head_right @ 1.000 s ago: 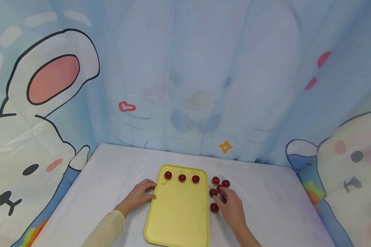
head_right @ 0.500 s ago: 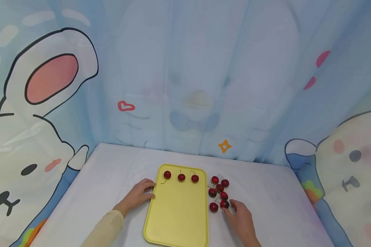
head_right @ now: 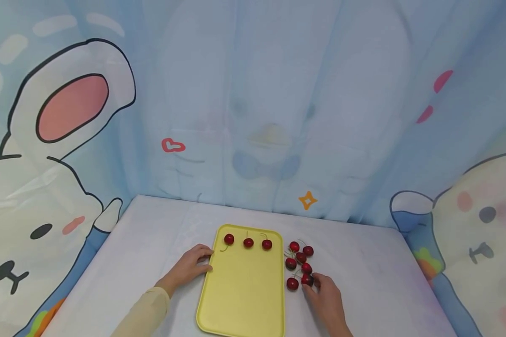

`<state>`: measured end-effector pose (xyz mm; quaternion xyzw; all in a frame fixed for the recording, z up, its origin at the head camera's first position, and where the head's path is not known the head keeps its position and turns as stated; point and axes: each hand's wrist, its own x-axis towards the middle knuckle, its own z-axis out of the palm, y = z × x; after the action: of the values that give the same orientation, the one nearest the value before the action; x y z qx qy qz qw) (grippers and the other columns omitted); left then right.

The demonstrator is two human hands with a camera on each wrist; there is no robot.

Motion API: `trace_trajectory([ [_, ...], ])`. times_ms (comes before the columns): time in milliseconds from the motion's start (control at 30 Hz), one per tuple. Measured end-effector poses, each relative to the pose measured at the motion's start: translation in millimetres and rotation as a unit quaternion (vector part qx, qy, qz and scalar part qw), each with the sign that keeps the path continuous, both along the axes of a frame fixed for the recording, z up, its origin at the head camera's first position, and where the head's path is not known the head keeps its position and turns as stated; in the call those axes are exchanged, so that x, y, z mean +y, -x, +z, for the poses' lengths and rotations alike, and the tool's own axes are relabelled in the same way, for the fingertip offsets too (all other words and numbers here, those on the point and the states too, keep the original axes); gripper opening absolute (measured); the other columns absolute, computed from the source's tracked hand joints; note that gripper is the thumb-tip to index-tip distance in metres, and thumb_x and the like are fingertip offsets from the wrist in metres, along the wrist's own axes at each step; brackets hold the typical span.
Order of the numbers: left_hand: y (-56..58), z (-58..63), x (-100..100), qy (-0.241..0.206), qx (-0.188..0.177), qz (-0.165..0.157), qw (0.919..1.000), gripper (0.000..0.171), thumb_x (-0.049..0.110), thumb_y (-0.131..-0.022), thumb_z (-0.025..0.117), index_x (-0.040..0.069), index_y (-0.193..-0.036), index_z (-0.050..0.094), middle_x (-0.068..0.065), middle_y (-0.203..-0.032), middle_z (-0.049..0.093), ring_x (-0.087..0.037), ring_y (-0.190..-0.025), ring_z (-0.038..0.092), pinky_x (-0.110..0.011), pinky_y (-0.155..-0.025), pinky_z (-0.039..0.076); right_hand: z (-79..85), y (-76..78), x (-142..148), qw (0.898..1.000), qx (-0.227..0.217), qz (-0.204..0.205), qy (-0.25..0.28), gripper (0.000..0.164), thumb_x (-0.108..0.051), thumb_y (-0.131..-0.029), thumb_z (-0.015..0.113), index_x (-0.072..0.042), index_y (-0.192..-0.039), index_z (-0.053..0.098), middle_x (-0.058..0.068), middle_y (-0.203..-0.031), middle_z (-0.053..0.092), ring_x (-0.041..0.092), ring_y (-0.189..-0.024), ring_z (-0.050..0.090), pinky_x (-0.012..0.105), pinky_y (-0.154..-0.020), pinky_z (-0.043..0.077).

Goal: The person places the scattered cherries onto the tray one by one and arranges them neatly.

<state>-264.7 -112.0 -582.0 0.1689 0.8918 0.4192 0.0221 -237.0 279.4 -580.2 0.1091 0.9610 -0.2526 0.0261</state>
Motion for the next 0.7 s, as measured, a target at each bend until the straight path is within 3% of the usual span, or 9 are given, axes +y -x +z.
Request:
trace_trajectory([
  [333,-2.4,2.2,0.6,-0.002,-0.002,0.003,1.0000,0.040,0.013,-0.087,0.073,-0.002,-0.123,0.062,-0.008,-0.119,0.057,-0.026,-0.112,0.058,-0.041,-0.101,0.048,0.0,1.4,-1.1,1.000,0.004,0.007,-0.009,0.051,-0.018,-0.087,0.074,0.009,-0.125,0.053,0.023,-0.115,0.059,0.036,-0.107,0.057,0.049,-0.090,0.053],
  [700,-1.3,1.6,1.7,-0.004,-0.006,0.005,1.0000,0.040,0.013,-0.087,0.072,-0.001,-0.123,0.062,-0.007,-0.120,0.057,-0.024,-0.112,0.058,-0.040,-0.100,0.048,-0.9,1.2,-2.2,1.000,0.012,-0.013,0.000,0.044,-0.013,-0.086,0.074,0.006,-0.121,0.056,0.019,-0.108,0.062,0.032,-0.100,0.060,0.044,-0.084,0.055],
])
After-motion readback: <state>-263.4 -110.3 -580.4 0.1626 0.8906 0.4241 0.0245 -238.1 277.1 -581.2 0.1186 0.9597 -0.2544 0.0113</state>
